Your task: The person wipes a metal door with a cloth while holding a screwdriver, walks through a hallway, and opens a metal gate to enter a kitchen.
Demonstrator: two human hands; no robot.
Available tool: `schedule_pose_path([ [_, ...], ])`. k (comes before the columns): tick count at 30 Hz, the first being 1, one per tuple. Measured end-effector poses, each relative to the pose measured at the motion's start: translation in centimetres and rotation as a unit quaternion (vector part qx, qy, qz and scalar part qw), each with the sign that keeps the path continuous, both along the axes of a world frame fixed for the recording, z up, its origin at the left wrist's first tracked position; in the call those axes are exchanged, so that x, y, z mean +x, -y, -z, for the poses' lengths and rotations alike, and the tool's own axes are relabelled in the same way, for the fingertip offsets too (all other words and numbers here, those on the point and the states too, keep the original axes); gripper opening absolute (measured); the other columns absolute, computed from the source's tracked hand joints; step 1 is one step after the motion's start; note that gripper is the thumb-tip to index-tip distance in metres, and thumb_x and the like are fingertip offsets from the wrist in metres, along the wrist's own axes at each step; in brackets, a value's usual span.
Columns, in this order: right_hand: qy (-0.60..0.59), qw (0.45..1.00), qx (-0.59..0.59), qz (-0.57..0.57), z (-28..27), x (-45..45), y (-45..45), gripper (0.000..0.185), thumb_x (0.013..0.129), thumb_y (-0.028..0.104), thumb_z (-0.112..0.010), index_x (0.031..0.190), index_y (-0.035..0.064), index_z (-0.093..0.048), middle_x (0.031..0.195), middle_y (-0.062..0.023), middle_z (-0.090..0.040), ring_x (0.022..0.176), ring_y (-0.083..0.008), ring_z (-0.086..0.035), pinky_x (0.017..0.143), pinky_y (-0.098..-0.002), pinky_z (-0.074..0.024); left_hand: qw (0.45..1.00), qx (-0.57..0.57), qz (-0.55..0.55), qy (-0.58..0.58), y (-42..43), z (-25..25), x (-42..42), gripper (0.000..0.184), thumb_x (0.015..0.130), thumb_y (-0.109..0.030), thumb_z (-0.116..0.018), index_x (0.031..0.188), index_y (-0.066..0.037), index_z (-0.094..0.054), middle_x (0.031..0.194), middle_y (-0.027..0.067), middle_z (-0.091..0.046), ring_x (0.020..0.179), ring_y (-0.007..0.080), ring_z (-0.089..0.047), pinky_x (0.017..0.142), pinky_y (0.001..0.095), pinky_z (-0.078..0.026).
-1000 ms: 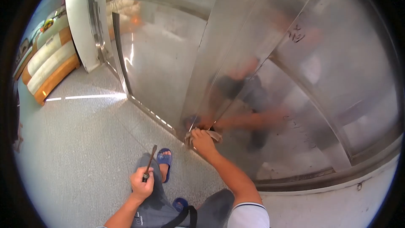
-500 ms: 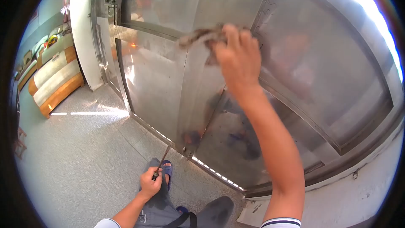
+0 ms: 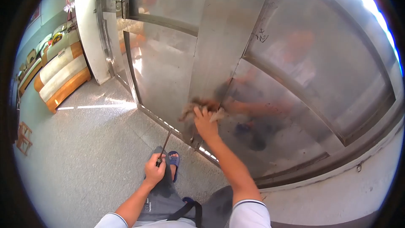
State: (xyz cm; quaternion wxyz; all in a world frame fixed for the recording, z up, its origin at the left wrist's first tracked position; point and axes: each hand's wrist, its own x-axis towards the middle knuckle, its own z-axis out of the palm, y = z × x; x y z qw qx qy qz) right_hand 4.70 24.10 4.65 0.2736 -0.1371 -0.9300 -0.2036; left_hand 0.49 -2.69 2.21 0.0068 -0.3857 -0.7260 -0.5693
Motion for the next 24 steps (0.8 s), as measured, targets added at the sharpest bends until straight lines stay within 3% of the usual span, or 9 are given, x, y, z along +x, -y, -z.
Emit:
schedule_pose_path([
  [6,0.198,0.851,-0.459,0.163,17.1,8.2,4.8,0.027,0.077,0.008,-0.052,0.102,0.0049,-0.063,0.101,-0.01,-0.059,0.091,-0.0266,-0.056,0.082,-0.0387,-0.0434,0.999,-0.038,0.005,0.008,0.5,-0.1,-0.5,0.013,0.078,-0.003,-0.059,0.09,-0.003,-0.058,0.074,0.011,-0.064,0.056,0.0229,-0.06,0.052,0.0292,-0.045],
  [8,-0.192,0.416,-0.875,0.156,24.7,12.1,5.7,0.035,0.077,0.007,-0.051,0.111,0.0028,-0.058,0.107,-0.0119,-0.06,0.099,-0.0259,-0.056,0.087,-0.0393,-0.0435,0.998,0.027,-0.009,-0.051,0.3,0.8,-0.7,0.011,0.079,-0.003,-0.058,0.09,-0.003,-0.057,0.076,0.013,-0.063,0.054,0.0194,-0.058,0.051,0.0285,-0.044],
  [9,-0.303,0.26,-0.909,0.117,20.1,13.4,8.3,0.036,0.083,0.01,-0.045,0.117,0.002,-0.054,0.117,-0.0152,-0.056,0.108,-0.0261,-0.054,0.094,-0.0402,-0.0411,0.999,0.015,0.007,-0.042,0.3,0.9,-0.8,0.011,0.079,-0.003,-0.058,0.09,-0.003,-0.057,0.076,0.013,-0.063,0.054,0.0194,-0.058,0.051,0.0285,-0.044],
  [10,-0.312,0.248,-0.907,0.135,18.9,15.1,9.8,0.036,0.083,0.01,-0.045,0.117,0.002,-0.054,0.117,-0.0152,-0.056,0.108,-0.0261,-0.054,0.094,-0.0402,-0.0411,1.0,-0.002,0.015,0.022,0.5,1.0,-1.0,0.011,0.08,-0.003,-0.057,0.091,-0.002,-0.056,0.077,0.0122,-0.063,0.055,0.0183,-0.058,0.052,0.0284,-0.045],
  [12,-0.392,-0.014,-0.914,-0.104,17.3,17.4,11.3,0.039,0.089,0.018,-0.039,0.125,0.0044,-0.048,0.123,-0.0138,-0.053,0.113,-0.0271,-0.051,0.098,-0.0408,-0.0387,0.995,-0.027,0.031,0.085,0.6,1.1,0.1,0.011,0.081,-0.003,-0.056,0.092,0.0,-0.056,0.079,0.0113,-0.063,0.056,0.0173,-0.058,0.053,0.0283,-0.046],
  [16,-0.447,-0.042,-0.875,-0.182,10.1,18.5,14.7,0.041,0.093,0.025,-0.033,0.127,0.0059,-0.045,0.129,-0.0112,-0.049,0.116,-0.0266,-0.049,0.1,-0.0407,-0.0376,0.918,0.082,0.163,0.353,0.0,-1.5,3.5,0.017,0.083,-0.007,-0.055,0.096,0.004,-0.054,0.092,0.0104,-0.062,0.077,0.021,-0.062,0.071,0.0329,-0.05],
  [21,-0.375,-0.009,-0.918,-0.125,5.8,17.3,15.2,0.04,0.093,0.028,-0.038,0.126,0.0075,-0.045,0.125,-0.0069,-0.051,0.116,-0.0211,-0.048,0.098,-0.0414,-0.0379,0.902,0.011,0.427,0.064,-5.0,-1.7,6.0,0.021,0.081,-0.013,-0.058,0.093,0.004,-0.06,0.14,0.0204,-0.03,0.121,0.0308,-0.042,0.107,0.0406,-0.019],
  [23,-0.364,0.151,-0.911,-0.125,9.4,16.5,16.1,0.038,0.092,0.026,-0.04,0.126,0.0089,-0.046,0.119,-0.0036,-0.054,0.109,-0.0172,-0.051,0.093,-0.0404,-0.0409,0.882,-0.026,0.469,0.018,-7.1,-1.0,5.9,0.018,0.08,-0.012,-0.059,0.09,0.003,-0.06,0.137,0.0206,-0.032,0.121,0.0316,-0.042,0.105,0.0399,-0.022],
  [24,-0.409,0.158,-0.892,-0.107,9.9,16.8,15.9,0.038,0.092,0.026,-0.04,0.126,0.0089,-0.046,0.119,-0.0036,-0.054,0.109,-0.0172,-0.051,0.093,-0.0404,-0.0409,0.87,-0.058,0.489,-0.029,-8.3,-0.1,6.1,0.015,0.08,-0.01,-0.059,0.087,0.003,-0.061,0.134,0.0209,-0.035,0.12,0.0325,-0.041,0.103,0.0393,-0.026],
])
